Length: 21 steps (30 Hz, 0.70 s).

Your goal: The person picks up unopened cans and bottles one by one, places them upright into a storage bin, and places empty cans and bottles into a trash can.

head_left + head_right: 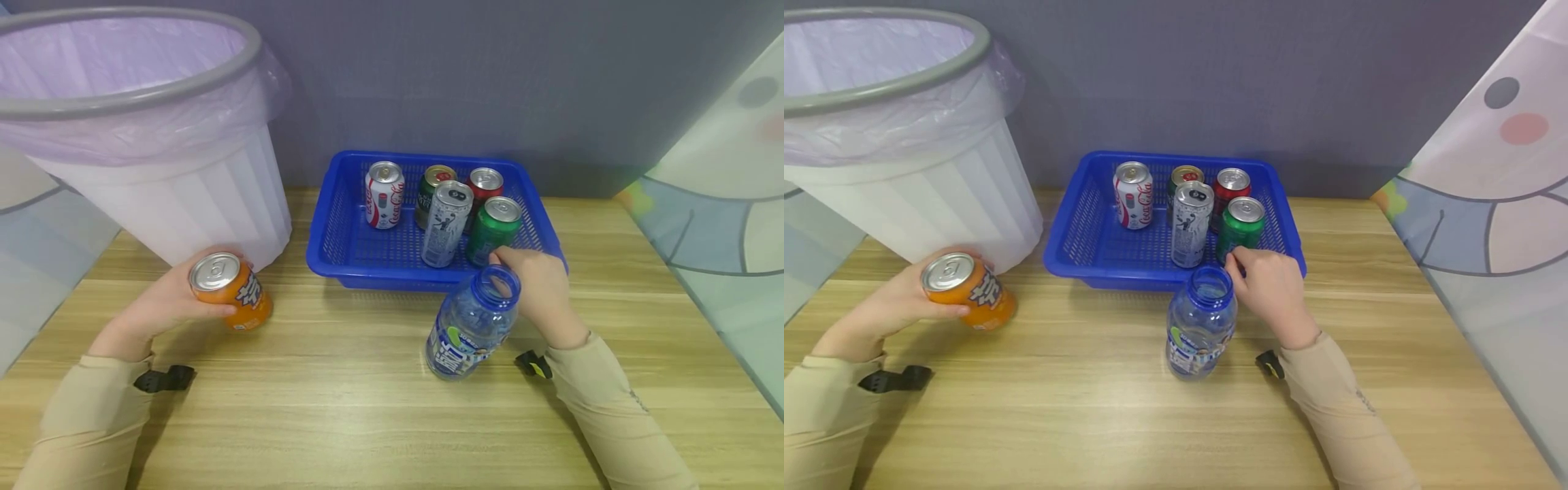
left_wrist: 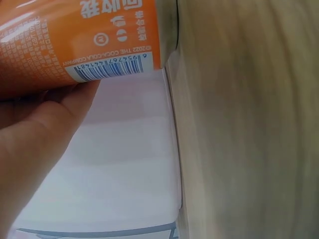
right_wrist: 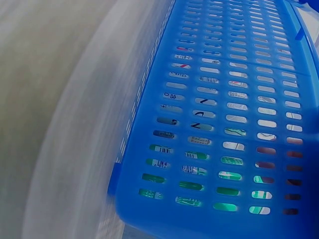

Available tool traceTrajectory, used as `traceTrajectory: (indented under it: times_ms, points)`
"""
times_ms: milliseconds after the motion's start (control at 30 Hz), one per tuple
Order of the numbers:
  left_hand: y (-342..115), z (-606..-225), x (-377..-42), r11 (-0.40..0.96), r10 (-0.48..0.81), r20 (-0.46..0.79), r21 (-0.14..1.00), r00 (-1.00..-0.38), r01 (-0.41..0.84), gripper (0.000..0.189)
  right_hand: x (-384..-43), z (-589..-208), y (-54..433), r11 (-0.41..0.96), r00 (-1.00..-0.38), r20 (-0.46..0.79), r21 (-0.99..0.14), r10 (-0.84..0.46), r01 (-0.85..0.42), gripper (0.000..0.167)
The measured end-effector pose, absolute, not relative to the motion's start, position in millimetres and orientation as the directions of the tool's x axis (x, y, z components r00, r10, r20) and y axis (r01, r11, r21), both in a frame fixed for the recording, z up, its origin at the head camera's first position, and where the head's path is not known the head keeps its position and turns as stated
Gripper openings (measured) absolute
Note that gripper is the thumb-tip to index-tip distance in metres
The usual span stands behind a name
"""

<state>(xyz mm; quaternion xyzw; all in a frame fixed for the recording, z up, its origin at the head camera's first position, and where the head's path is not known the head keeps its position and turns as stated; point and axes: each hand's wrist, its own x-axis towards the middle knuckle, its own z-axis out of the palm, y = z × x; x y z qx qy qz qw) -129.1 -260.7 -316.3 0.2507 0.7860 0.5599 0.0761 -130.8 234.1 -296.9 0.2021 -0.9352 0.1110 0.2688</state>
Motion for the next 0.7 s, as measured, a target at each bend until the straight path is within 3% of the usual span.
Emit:
traceTrajectory:
  times_ms: [267, 700]
  points:
    - [-256.1, -312.8, -125.9, 0.357, 0.423, 0.131, 0.886, -0.897, 0.298, 0.067, -130.7, -296.5, 234.2, 0.893, -0.773, 0.547, -0.098, -0.321, -0.440, 0.020]
    - [-254.3, -310.0, -124.4, 0.344, 0.433, 0.109, 0.897, -0.895, 0.276, 0.063, -130.3, -296.0, 233.3, 0.893, -0.771, 0.550, -0.095, -0.320, -0.439, 0.020]
